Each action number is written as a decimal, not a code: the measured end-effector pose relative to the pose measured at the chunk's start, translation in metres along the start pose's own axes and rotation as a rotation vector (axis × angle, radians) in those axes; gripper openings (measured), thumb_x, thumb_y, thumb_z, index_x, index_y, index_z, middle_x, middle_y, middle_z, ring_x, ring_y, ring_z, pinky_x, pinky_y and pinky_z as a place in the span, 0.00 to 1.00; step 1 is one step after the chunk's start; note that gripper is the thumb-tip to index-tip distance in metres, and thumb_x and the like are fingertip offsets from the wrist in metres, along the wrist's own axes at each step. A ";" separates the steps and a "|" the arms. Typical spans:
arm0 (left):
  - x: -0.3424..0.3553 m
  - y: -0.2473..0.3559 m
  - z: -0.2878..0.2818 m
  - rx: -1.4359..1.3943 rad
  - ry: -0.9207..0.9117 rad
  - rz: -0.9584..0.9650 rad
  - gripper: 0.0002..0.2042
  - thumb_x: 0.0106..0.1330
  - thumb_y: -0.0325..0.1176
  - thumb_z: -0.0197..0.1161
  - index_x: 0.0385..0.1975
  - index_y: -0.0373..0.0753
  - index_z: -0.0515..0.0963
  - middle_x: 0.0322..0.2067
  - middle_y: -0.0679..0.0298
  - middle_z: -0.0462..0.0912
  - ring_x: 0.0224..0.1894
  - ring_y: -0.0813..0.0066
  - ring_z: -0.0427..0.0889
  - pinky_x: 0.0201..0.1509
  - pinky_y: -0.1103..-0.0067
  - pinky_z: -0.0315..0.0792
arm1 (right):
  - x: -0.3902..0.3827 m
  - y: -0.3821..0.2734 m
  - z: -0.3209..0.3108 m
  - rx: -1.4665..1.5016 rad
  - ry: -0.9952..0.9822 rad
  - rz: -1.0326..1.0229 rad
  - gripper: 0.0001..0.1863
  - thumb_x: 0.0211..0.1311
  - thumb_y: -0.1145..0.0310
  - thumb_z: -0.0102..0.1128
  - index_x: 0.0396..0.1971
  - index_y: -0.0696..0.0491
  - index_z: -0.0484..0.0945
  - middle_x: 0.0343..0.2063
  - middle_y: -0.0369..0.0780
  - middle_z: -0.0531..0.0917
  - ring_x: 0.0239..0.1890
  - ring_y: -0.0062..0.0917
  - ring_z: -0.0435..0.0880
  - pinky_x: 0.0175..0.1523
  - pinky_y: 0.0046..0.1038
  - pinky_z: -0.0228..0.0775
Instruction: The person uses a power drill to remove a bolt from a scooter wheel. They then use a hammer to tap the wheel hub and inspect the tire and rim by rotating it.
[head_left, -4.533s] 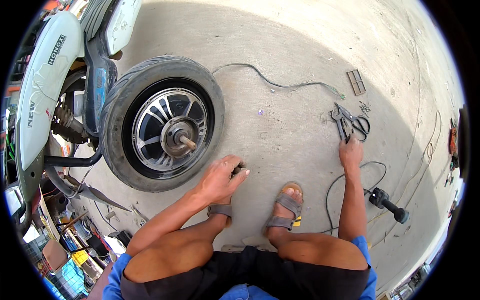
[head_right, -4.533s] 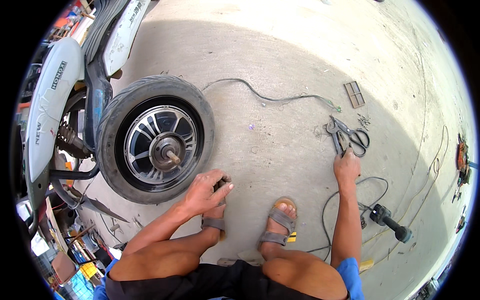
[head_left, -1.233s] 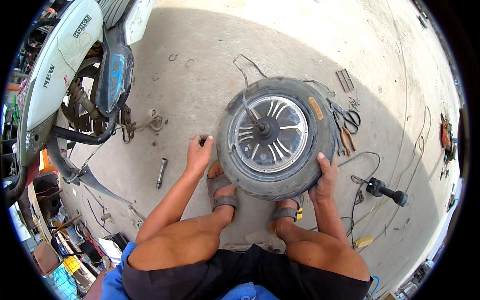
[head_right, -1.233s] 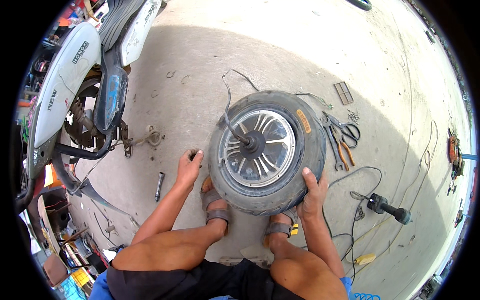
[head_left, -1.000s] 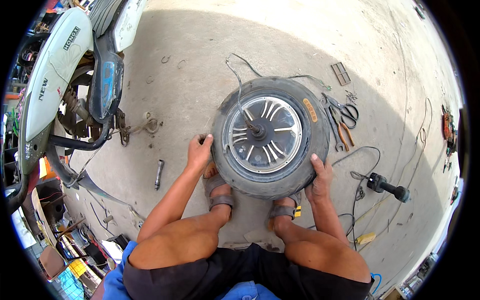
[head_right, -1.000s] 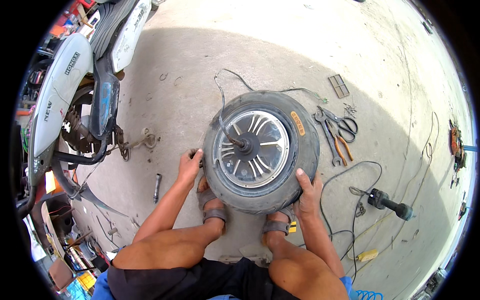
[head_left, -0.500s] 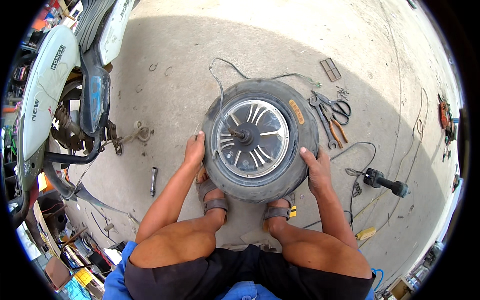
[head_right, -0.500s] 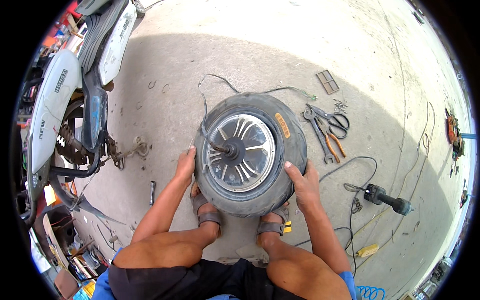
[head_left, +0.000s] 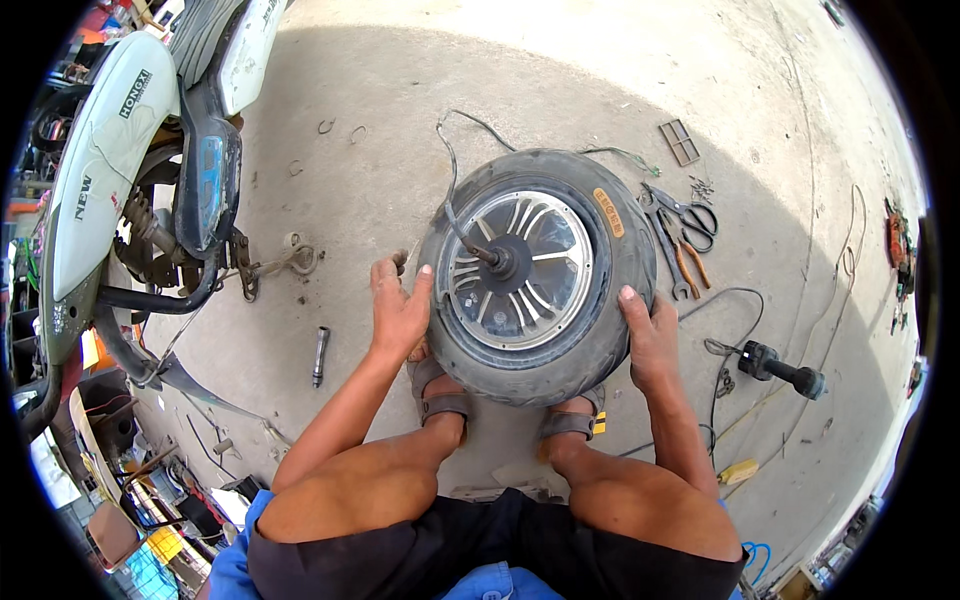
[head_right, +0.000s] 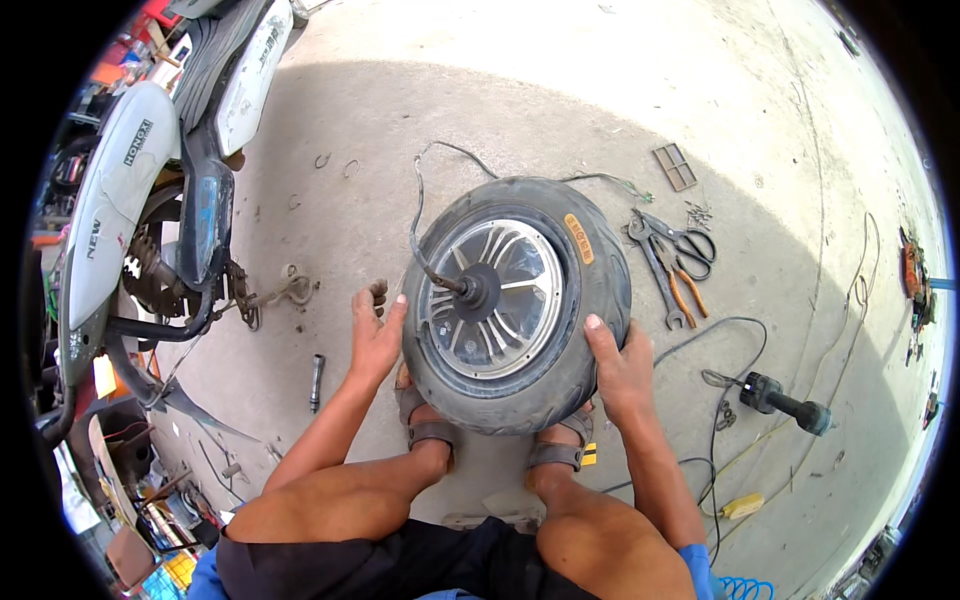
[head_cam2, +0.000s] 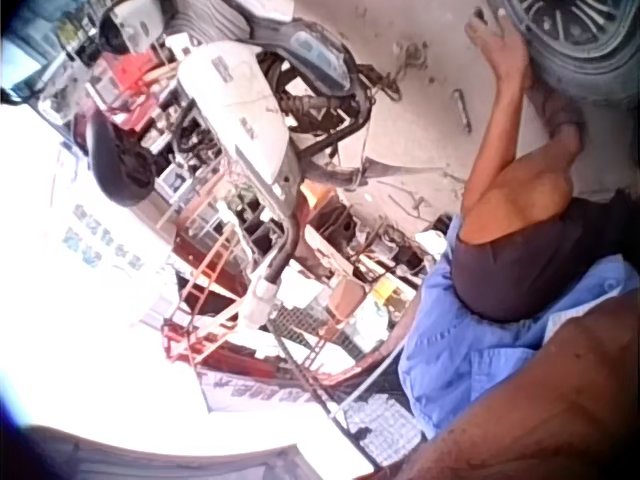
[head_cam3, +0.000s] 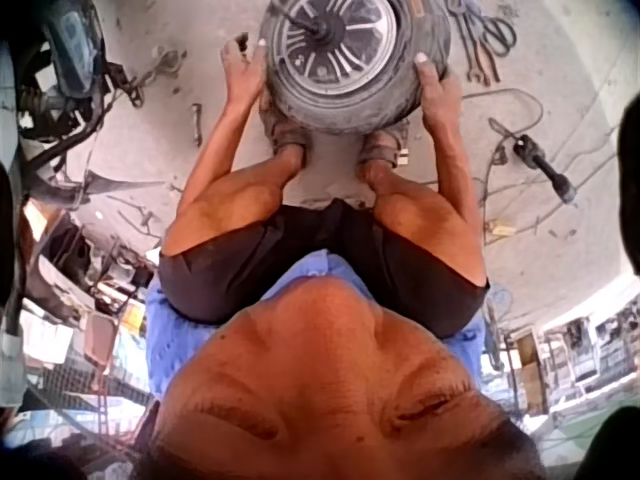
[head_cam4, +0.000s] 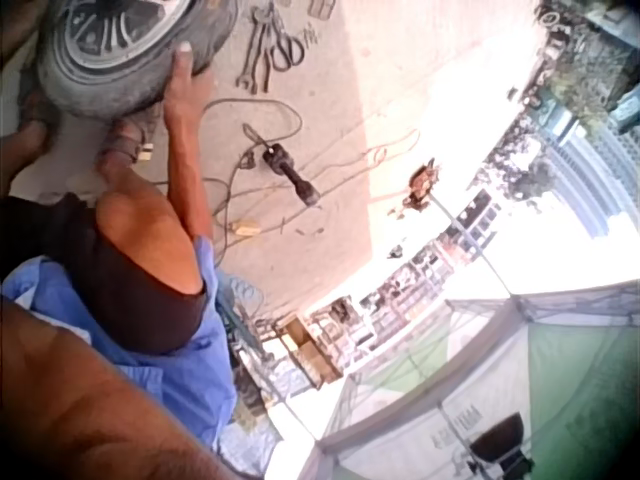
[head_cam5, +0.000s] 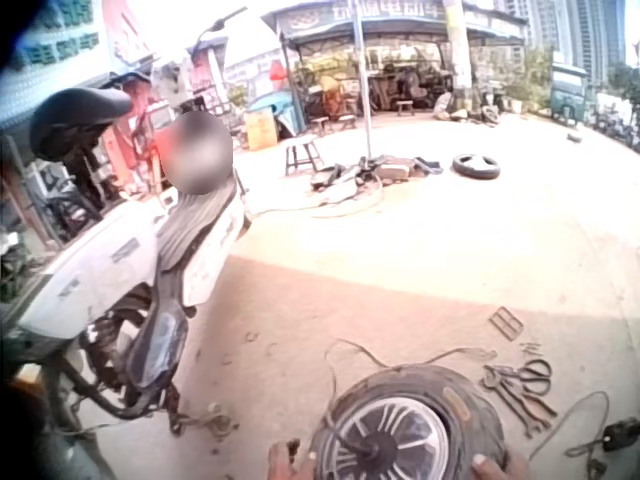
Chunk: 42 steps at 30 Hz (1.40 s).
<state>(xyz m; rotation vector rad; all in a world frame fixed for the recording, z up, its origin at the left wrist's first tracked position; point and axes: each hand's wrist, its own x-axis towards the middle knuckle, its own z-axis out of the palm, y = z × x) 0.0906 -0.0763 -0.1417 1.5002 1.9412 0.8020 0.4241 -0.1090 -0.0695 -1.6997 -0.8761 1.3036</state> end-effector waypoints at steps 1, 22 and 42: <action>-0.003 0.008 -0.004 -0.028 0.003 0.043 0.24 0.73 0.40 0.63 0.59 0.28 0.71 0.56 0.47 0.74 0.57 0.59 0.75 0.65 0.67 0.68 | -0.005 -0.007 0.000 -0.005 -0.018 -0.019 0.31 0.67 0.52 0.65 0.50 0.70 0.77 0.42 0.50 0.86 0.44 0.28 0.84 0.51 0.31 0.76; -0.016 0.176 -0.101 0.016 -0.094 0.448 0.47 0.52 0.39 0.75 0.71 0.26 0.61 0.62 0.44 0.74 0.64 0.56 0.75 0.70 0.67 0.67 | 0.019 -0.100 0.061 0.411 -0.765 -0.155 0.42 0.76 0.37 0.45 0.60 0.67 0.73 0.54 0.51 0.80 0.57 0.37 0.80 0.65 0.39 0.74; 0.120 0.118 -0.134 -0.096 0.041 0.288 0.38 0.56 0.39 0.70 0.66 0.23 0.70 0.55 0.45 0.81 0.56 0.61 0.81 0.66 0.72 0.70 | -0.004 0.057 -0.014 0.255 -0.458 0.318 0.17 0.68 0.66 0.60 0.48 0.65 0.80 0.35 0.43 0.85 0.33 0.21 0.81 0.41 0.25 0.76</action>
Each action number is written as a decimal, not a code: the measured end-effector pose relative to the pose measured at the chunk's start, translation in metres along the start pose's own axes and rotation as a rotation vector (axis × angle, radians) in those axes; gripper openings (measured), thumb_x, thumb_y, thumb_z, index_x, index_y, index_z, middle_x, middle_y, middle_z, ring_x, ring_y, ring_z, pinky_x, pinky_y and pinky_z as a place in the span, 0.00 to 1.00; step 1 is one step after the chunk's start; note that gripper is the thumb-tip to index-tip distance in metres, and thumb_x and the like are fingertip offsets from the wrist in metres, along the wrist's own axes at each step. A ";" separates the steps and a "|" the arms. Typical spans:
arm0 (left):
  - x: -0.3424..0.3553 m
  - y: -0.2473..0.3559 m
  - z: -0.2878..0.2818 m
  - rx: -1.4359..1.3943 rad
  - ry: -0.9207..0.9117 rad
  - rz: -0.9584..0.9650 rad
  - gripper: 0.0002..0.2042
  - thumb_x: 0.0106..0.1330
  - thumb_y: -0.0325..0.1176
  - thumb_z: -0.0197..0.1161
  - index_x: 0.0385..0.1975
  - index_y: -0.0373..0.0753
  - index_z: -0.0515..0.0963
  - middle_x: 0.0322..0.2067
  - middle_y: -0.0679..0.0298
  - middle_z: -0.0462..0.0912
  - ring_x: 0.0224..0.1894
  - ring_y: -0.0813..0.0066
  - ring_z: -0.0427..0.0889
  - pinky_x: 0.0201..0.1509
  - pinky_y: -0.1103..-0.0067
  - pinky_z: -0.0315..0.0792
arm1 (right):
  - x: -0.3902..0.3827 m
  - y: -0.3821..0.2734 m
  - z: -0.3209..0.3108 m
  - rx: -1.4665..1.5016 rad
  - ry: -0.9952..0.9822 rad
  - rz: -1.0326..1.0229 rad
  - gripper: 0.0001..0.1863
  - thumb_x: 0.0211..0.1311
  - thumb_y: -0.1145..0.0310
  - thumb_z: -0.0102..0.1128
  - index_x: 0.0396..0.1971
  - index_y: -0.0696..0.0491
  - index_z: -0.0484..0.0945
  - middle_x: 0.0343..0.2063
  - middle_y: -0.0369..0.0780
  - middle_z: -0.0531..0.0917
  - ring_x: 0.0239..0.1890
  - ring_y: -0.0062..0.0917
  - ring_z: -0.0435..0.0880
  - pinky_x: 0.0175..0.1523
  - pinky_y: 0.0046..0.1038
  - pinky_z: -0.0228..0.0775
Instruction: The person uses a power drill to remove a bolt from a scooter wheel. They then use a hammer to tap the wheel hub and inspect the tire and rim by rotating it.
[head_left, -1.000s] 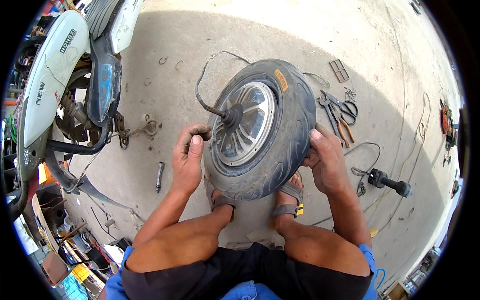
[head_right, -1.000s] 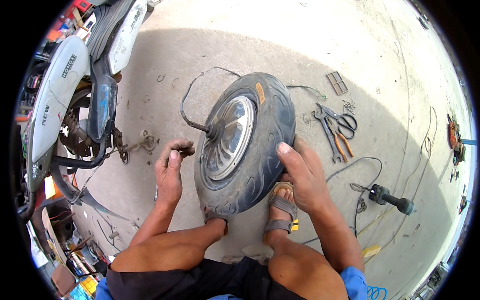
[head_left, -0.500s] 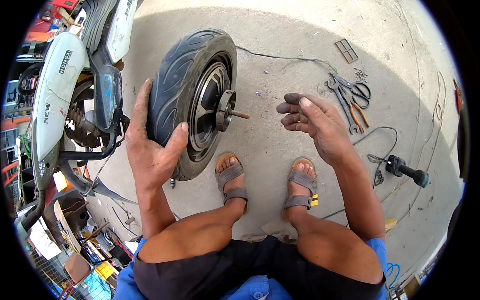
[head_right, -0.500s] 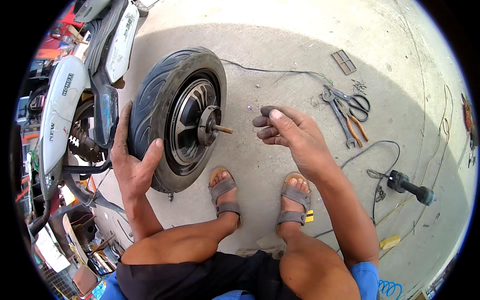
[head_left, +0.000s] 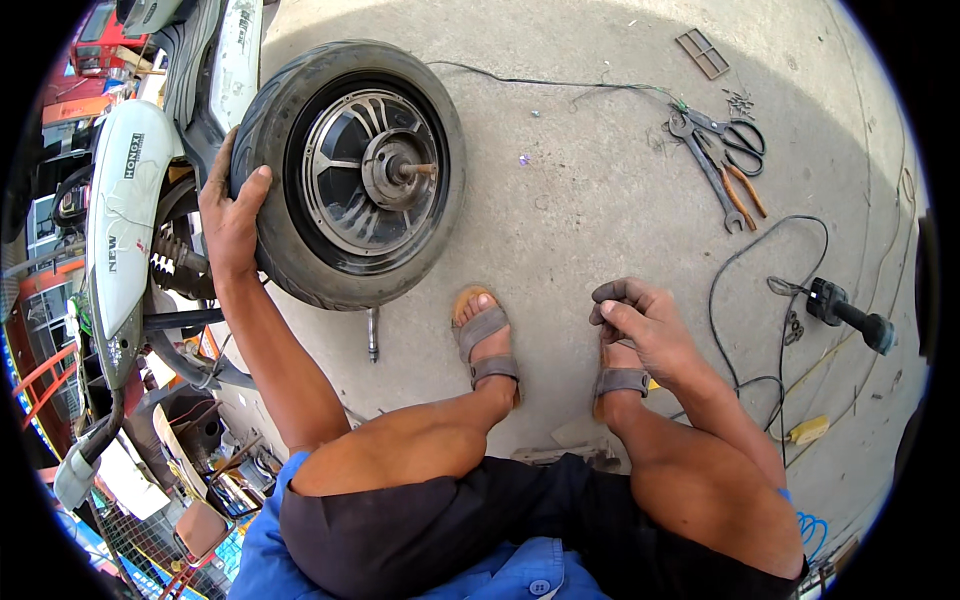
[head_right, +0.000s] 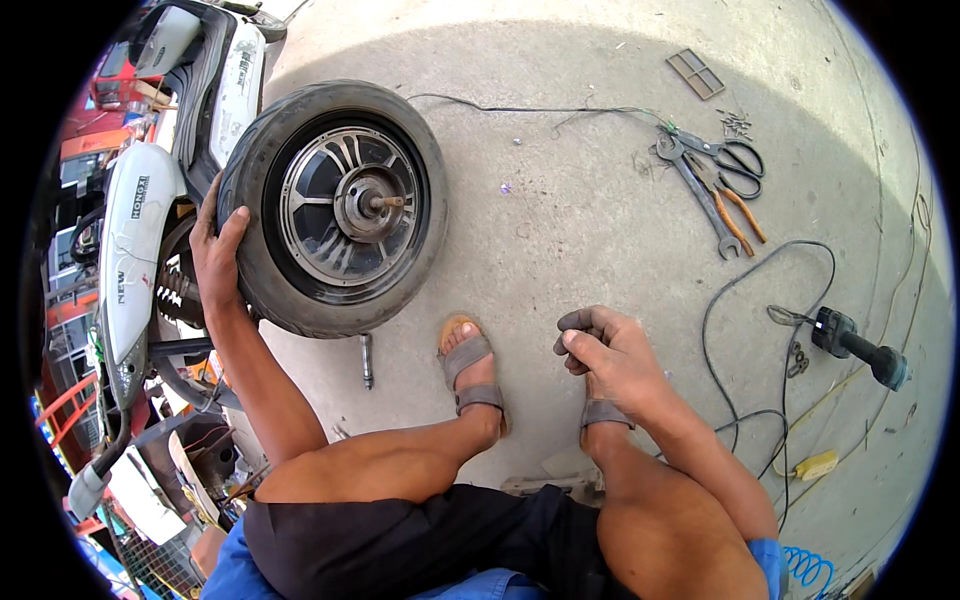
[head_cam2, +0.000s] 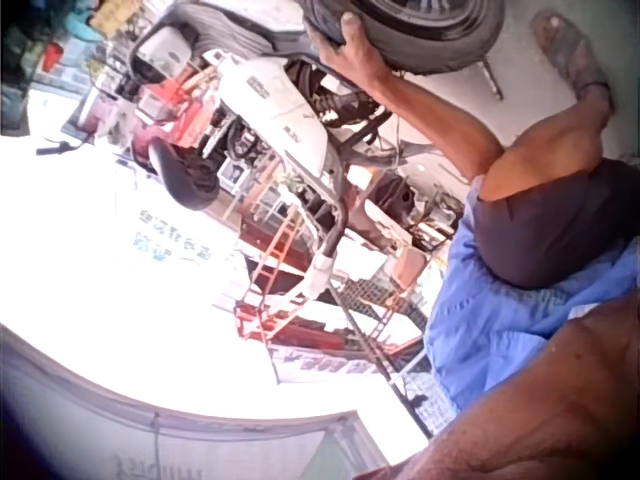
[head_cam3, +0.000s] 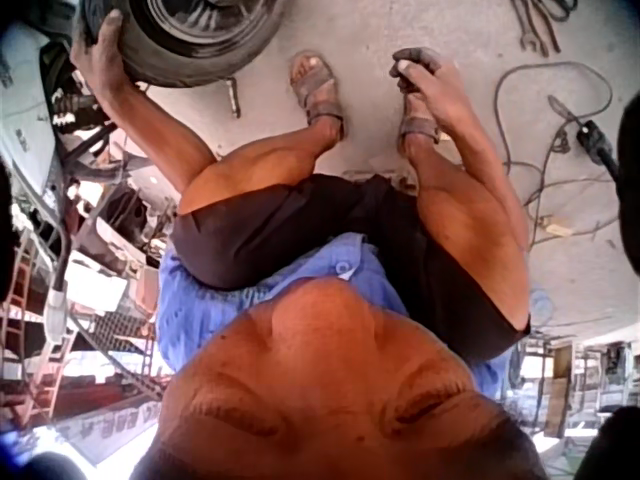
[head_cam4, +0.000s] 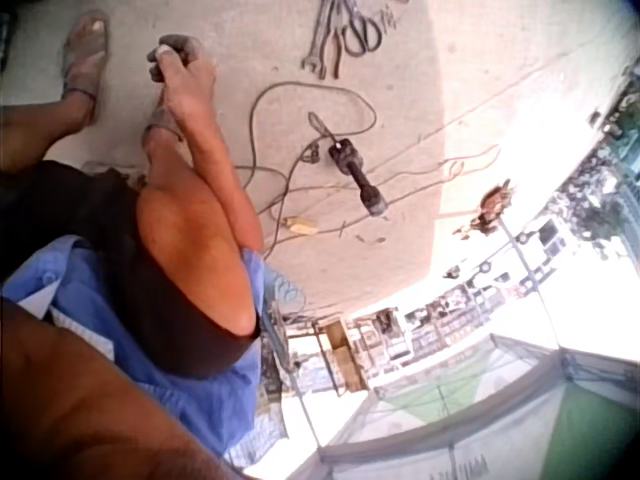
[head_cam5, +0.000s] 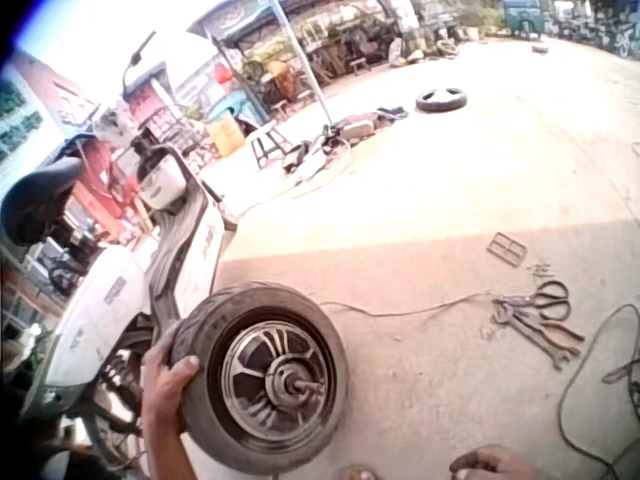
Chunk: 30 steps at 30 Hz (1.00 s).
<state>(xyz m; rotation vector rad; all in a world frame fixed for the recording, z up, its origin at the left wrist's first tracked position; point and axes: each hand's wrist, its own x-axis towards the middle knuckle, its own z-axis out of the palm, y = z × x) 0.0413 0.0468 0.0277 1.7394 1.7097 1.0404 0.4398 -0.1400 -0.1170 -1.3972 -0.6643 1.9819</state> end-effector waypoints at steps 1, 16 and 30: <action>0.003 -0.002 -0.002 0.000 -0.001 0.000 0.37 0.56 0.38 0.70 0.66 0.23 0.70 0.55 0.45 0.81 0.56 0.61 0.81 0.66 0.72 0.70 | 0.001 -0.001 -0.001 0.004 0.010 -0.021 0.16 0.68 0.67 0.60 0.47 0.64 0.80 0.34 0.42 0.85 0.33 0.21 0.81 0.40 0.25 0.76; -0.002 -0.004 -0.002 0.038 0.020 -0.007 0.38 0.55 0.39 0.69 0.66 0.24 0.70 0.57 0.45 0.80 0.56 0.60 0.81 0.65 0.72 0.71 | -0.004 0.008 -0.006 -0.044 -0.027 0.062 0.15 0.68 0.68 0.59 0.46 0.65 0.79 0.34 0.43 0.85 0.32 0.21 0.80 0.39 0.25 0.75; -0.015 0.005 -0.002 0.074 0.022 0.105 0.40 0.57 0.42 0.71 0.66 0.22 0.69 0.58 0.44 0.78 0.60 0.58 0.78 0.69 0.70 0.67 | 0.021 -0.008 0.034 -0.099 0.016 -0.019 0.17 0.68 0.67 0.60 0.48 0.65 0.79 0.34 0.41 0.84 0.33 0.21 0.80 0.41 0.25 0.75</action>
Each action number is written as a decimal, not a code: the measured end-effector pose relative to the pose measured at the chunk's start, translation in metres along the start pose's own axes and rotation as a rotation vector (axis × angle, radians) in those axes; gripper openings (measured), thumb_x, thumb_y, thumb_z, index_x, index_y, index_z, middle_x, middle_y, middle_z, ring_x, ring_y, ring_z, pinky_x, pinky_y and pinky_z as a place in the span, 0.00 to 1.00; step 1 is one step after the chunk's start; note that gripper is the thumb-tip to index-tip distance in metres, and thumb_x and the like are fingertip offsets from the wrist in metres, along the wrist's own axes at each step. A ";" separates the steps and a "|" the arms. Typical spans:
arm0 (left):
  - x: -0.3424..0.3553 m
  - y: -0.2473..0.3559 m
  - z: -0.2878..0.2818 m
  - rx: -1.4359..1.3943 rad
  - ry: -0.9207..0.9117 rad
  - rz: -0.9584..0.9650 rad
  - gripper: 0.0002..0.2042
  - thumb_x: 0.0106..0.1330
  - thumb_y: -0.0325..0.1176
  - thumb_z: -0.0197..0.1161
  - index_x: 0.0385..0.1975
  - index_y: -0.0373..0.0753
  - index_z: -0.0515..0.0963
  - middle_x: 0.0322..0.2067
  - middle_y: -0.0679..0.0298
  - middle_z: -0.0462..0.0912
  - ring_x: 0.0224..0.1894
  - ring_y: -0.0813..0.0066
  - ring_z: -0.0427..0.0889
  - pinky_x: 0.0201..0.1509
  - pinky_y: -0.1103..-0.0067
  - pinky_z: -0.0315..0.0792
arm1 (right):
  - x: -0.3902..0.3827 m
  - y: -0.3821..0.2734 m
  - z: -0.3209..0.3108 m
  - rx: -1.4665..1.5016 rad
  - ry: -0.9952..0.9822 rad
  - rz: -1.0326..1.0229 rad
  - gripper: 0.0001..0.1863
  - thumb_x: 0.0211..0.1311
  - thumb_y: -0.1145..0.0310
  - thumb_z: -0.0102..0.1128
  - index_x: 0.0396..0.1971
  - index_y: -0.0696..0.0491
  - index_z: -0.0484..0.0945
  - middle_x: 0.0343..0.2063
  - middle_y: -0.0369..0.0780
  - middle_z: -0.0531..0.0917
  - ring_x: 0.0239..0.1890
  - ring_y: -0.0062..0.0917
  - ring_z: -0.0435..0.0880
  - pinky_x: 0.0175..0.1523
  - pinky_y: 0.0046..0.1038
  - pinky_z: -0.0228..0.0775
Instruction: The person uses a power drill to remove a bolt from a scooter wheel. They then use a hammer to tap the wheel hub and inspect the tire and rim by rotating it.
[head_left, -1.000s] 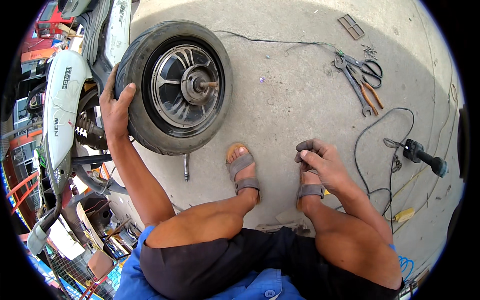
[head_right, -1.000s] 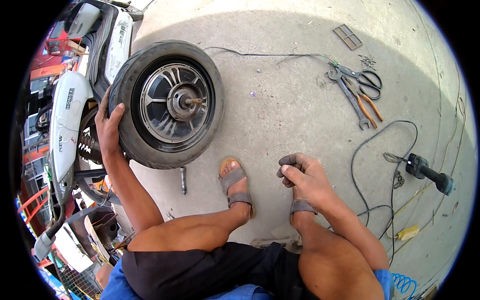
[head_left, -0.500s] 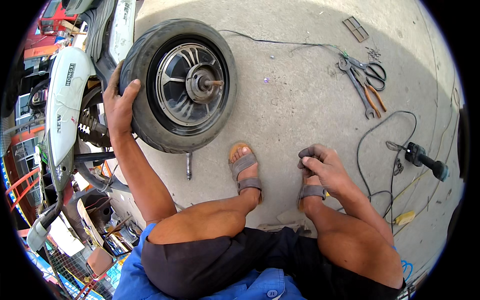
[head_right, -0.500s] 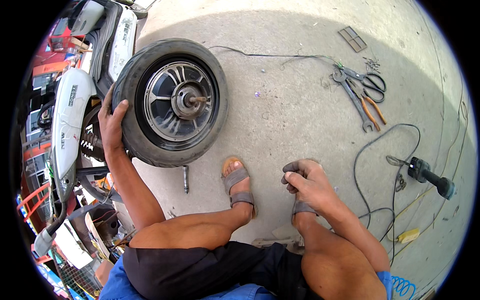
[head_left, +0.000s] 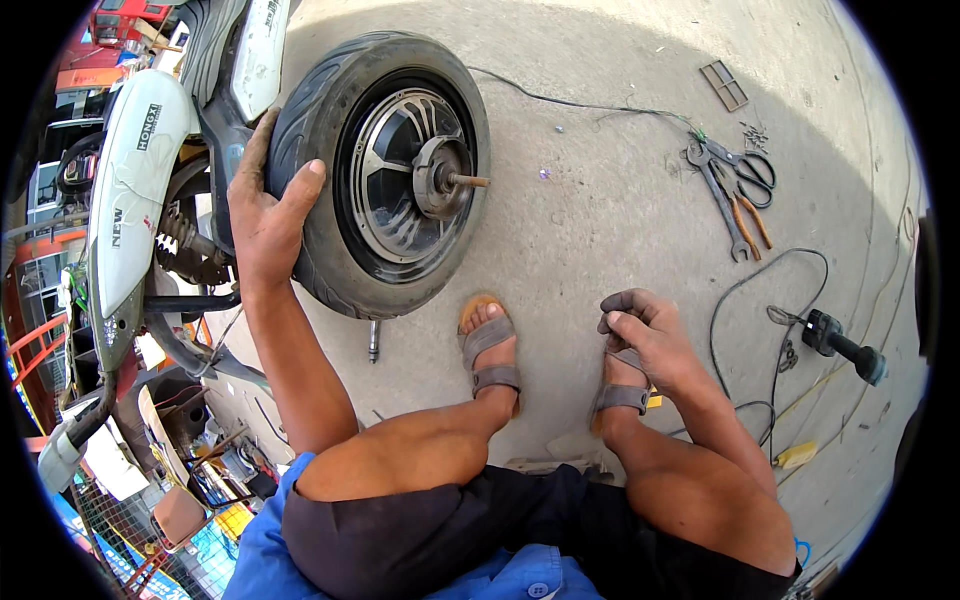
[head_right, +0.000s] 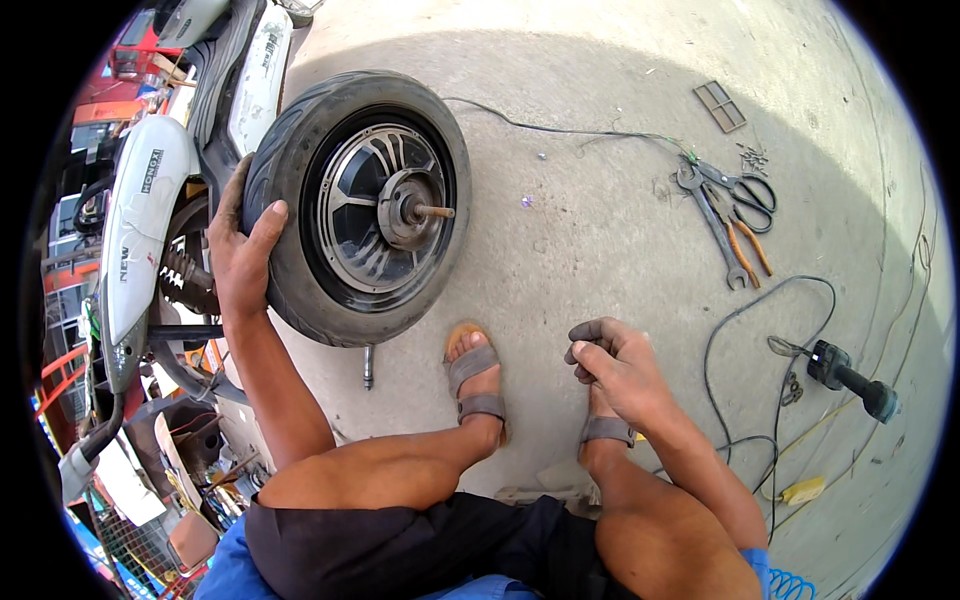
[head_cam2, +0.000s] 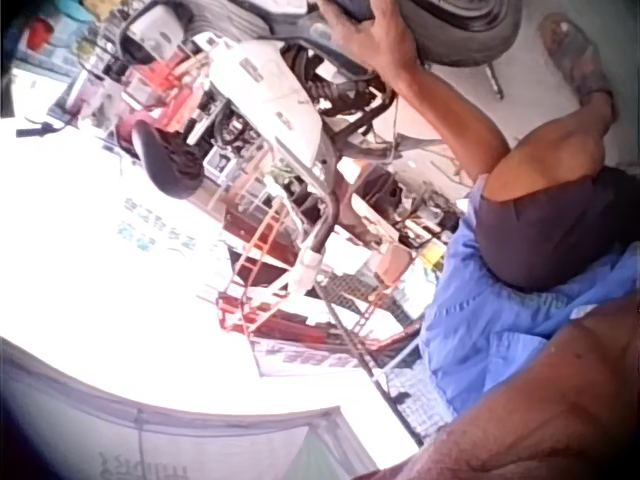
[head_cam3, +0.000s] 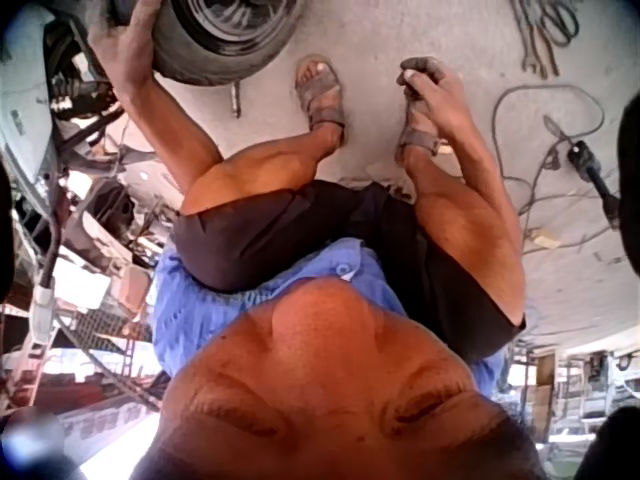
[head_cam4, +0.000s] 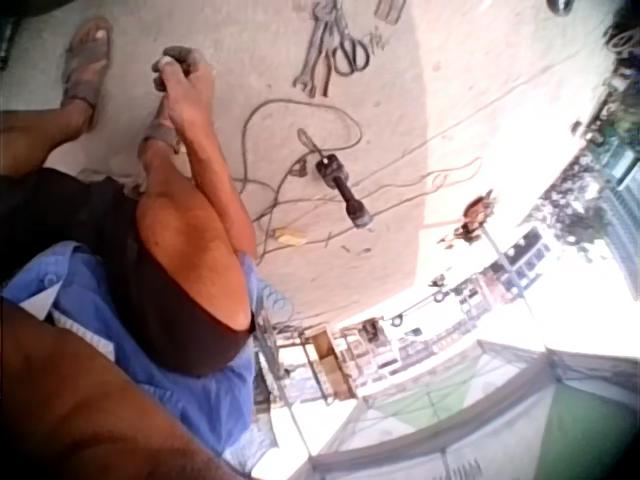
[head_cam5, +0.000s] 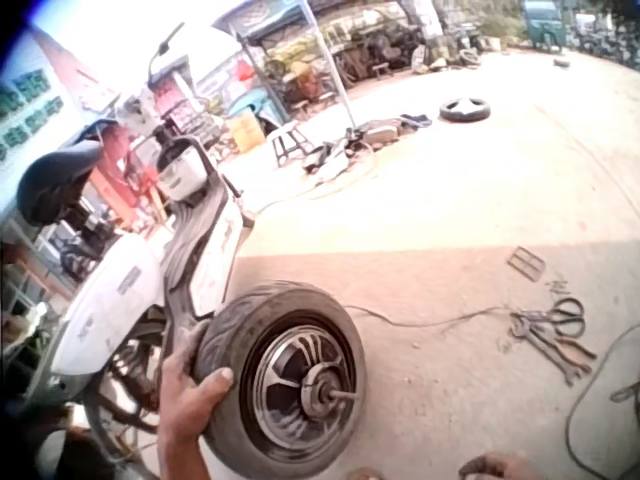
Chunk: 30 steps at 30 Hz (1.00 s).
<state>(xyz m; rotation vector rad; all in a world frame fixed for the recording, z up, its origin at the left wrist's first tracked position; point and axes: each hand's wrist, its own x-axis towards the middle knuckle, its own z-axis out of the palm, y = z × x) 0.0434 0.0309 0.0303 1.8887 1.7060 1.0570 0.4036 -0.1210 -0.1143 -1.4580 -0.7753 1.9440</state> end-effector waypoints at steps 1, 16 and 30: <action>0.000 -0.003 -0.004 -0.026 -0.006 0.008 0.40 0.57 0.42 0.72 0.66 0.22 0.69 0.58 0.44 0.78 0.60 0.58 0.78 0.69 0.70 0.67 | 0.003 -0.008 0.007 -0.015 0.019 -0.027 0.17 0.67 0.67 0.60 0.48 0.65 0.79 0.33 0.41 0.84 0.33 0.21 0.80 0.41 0.25 0.75; -0.073 0.073 0.015 -0.078 -0.069 0.135 0.42 0.53 0.35 0.77 0.67 0.26 0.65 0.59 0.43 0.72 0.60 0.50 0.77 0.66 0.63 0.70 | -0.009 -0.121 0.049 -0.225 -0.010 -0.507 0.32 0.76 0.54 0.56 0.67 0.65 0.69 0.57 0.49 0.80 0.52 0.29 0.83 0.52 0.29 0.80; -0.117 0.017 0.027 -0.546 -0.007 -0.042 0.16 0.69 0.30 0.67 0.53 0.29 0.77 0.53 0.56 0.78 0.53 0.71 0.78 0.57 0.76 0.73 | -0.041 -0.099 0.101 -0.052 0.339 -0.558 0.41 0.63 0.55 0.71 0.66 0.68 0.64 0.57 0.51 0.78 0.57 0.33 0.79 0.64 0.33 0.70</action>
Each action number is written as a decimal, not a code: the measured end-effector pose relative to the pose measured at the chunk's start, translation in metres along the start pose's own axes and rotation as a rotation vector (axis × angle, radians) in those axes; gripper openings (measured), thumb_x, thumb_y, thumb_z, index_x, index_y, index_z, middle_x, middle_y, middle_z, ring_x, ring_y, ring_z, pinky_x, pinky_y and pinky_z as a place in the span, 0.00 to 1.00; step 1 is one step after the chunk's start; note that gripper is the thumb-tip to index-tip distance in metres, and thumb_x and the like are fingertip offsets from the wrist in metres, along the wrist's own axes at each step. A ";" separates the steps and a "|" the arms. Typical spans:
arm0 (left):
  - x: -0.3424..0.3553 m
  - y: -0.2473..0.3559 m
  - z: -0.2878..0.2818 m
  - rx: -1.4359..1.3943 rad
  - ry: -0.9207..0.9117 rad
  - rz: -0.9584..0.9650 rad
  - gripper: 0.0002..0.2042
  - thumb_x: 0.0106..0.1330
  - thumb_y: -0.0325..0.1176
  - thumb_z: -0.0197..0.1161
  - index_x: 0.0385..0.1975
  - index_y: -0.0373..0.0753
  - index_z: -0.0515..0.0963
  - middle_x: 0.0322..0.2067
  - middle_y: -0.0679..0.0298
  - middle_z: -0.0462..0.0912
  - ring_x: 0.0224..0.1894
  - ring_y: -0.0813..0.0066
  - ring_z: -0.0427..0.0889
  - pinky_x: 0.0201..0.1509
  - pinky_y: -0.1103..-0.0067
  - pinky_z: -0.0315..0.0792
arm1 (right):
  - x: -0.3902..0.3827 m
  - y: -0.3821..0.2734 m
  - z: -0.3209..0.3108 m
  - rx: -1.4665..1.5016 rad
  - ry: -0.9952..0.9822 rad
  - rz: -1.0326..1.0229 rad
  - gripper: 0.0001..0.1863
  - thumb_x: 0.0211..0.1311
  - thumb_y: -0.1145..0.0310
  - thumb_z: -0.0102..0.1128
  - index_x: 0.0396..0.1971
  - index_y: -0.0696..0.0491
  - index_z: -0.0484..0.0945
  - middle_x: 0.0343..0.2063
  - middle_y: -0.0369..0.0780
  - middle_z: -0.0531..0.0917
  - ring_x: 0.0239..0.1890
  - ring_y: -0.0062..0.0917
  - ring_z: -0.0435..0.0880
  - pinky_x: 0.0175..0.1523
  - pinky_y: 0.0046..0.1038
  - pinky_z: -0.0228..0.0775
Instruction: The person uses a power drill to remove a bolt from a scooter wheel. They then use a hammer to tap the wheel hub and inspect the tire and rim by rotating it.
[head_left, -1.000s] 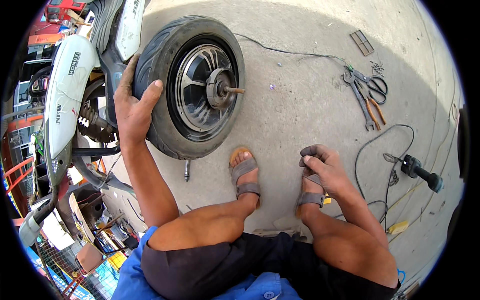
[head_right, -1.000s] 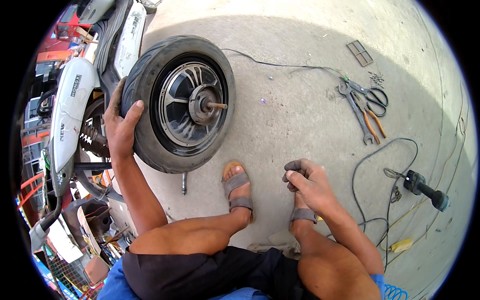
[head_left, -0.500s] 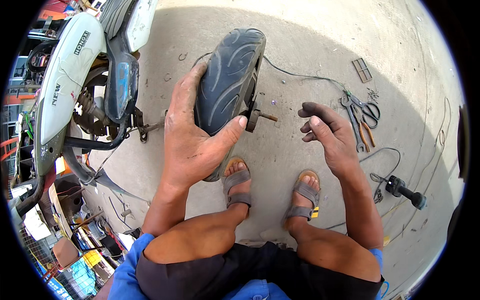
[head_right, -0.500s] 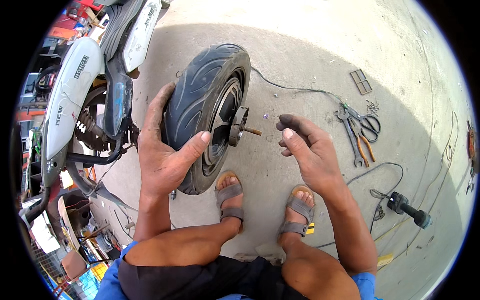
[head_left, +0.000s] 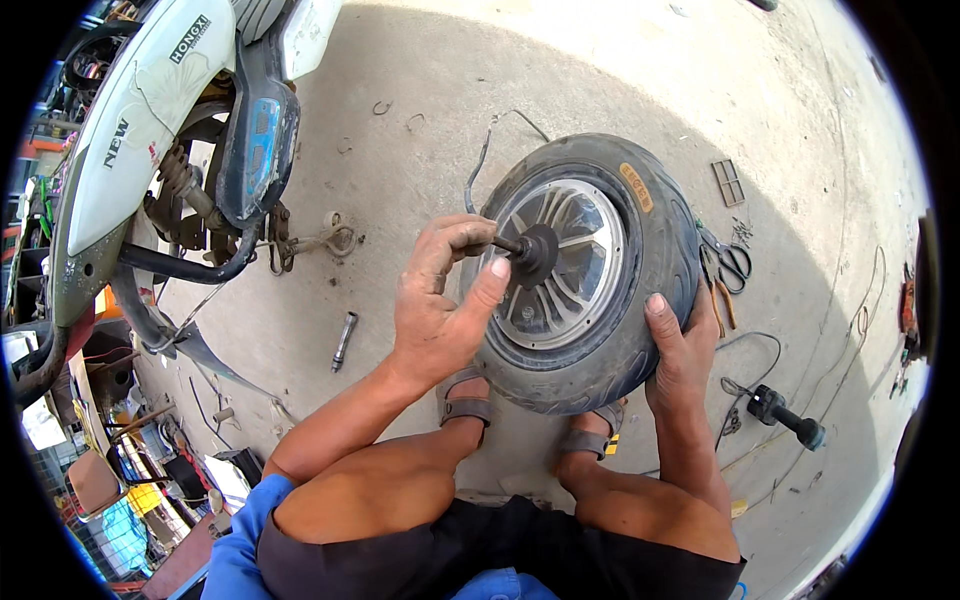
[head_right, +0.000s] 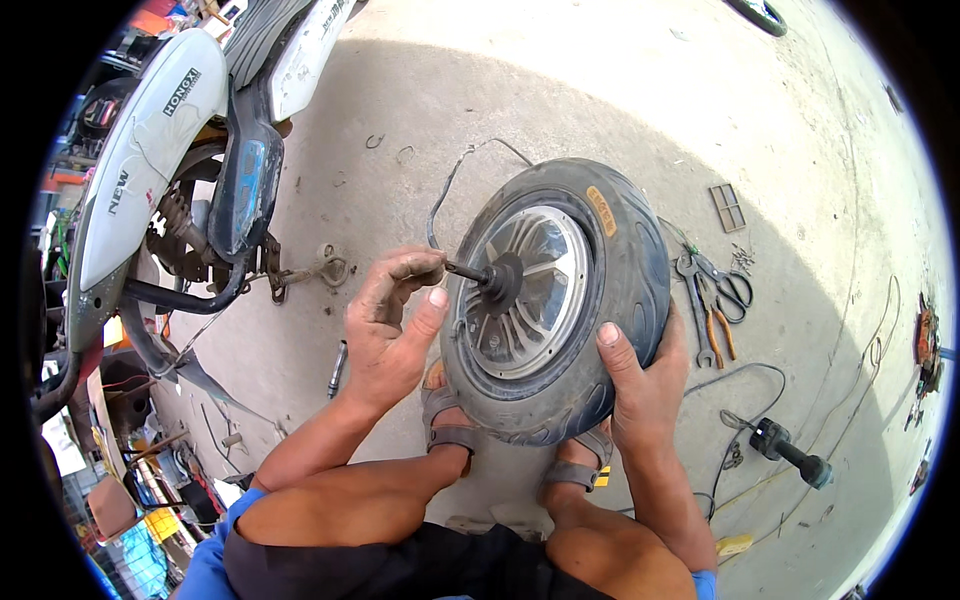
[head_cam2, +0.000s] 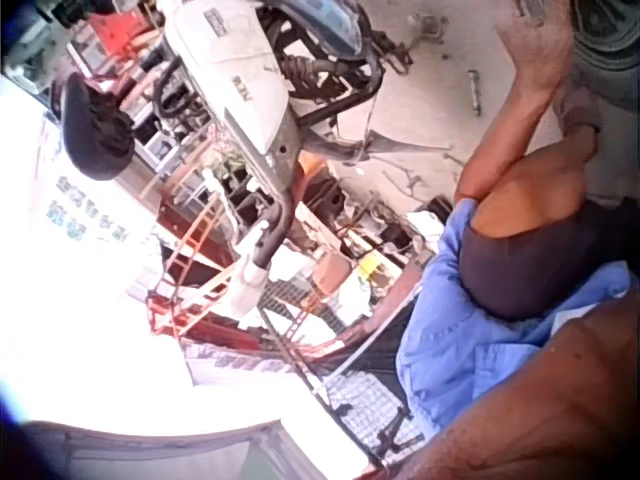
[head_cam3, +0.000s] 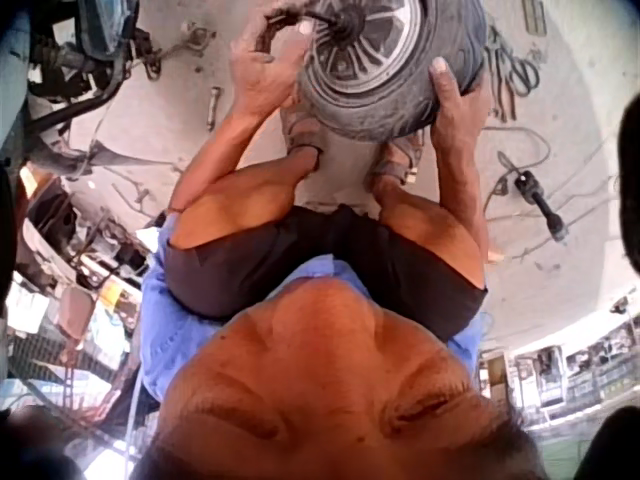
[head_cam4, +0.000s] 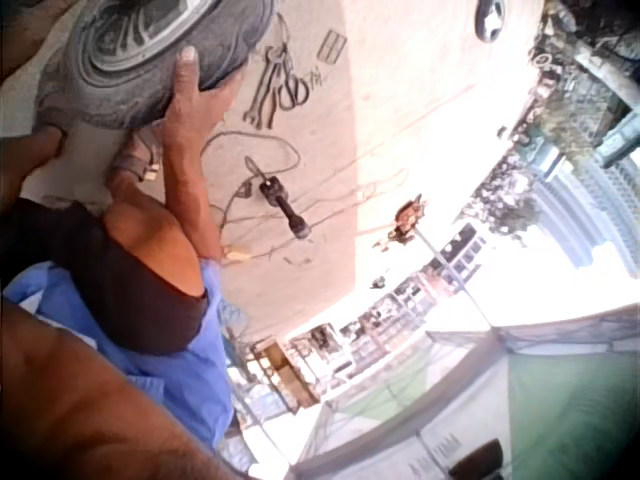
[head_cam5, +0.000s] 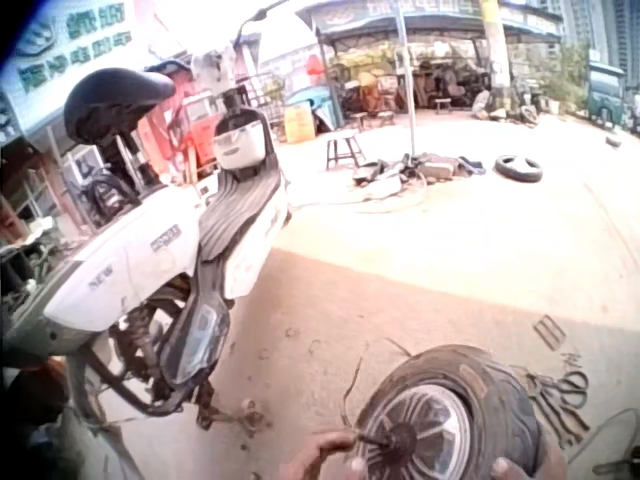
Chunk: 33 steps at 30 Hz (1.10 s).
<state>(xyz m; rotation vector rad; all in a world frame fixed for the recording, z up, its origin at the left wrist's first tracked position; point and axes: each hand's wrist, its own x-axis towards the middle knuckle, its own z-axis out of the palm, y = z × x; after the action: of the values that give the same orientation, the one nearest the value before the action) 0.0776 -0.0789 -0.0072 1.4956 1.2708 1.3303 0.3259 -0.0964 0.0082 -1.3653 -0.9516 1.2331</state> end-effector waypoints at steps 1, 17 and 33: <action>-0.003 -0.015 -0.006 -0.060 0.086 -0.117 0.12 0.71 0.29 0.66 0.49 0.29 0.78 0.48 0.60 0.80 0.48 0.77 0.78 0.54 0.79 0.73 | 0.001 0.014 -0.009 -0.030 0.053 0.029 0.40 0.63 0.56 0.70 0.66 0.67 0.65 0.56 0.50 0.78 0.57 0.32 0.80 0.64 0.33 0.70; -0.001 -0.198 0.024 0.233 0.036 -1.050 0.32 0.78 0.51 0.52 0.61 0.21 0.71 0.56 0.43 0.80 0.56 0.57 0.80 0.61 0.66 0.71 | 0.048 0.102 -0.094 -0.002 0.097 0.310 0.32 0.63 0.62 0.69 0.59 0.69 0.71 0.53 0.50 0.81 0.52 0.29 0.81 0.61 0.30 0.71; 0.008 -0.159 0.076 -0.134 0.096 -1.146 0.39 0.77 0.62 0.46 0.68 0.27 0.67 0.65 0.50 0.75 0.66 0.61 0.74 0.72 0.69 0.64 | 0.075 0.109 -0.160 -0.420 0.016 0.106 0.39 0.55 0.57 0.77 0.57 0.70 0.73 0.45 0.54 0.86 0.47 0.36 0.86 0.55 0.35 0.76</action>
<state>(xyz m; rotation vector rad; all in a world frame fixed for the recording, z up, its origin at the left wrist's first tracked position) 0.1214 -0.0299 -0.1704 0.3995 1.6535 0.6683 0.4874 -0.0691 -0.1194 -1.7686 -1.1846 1.1361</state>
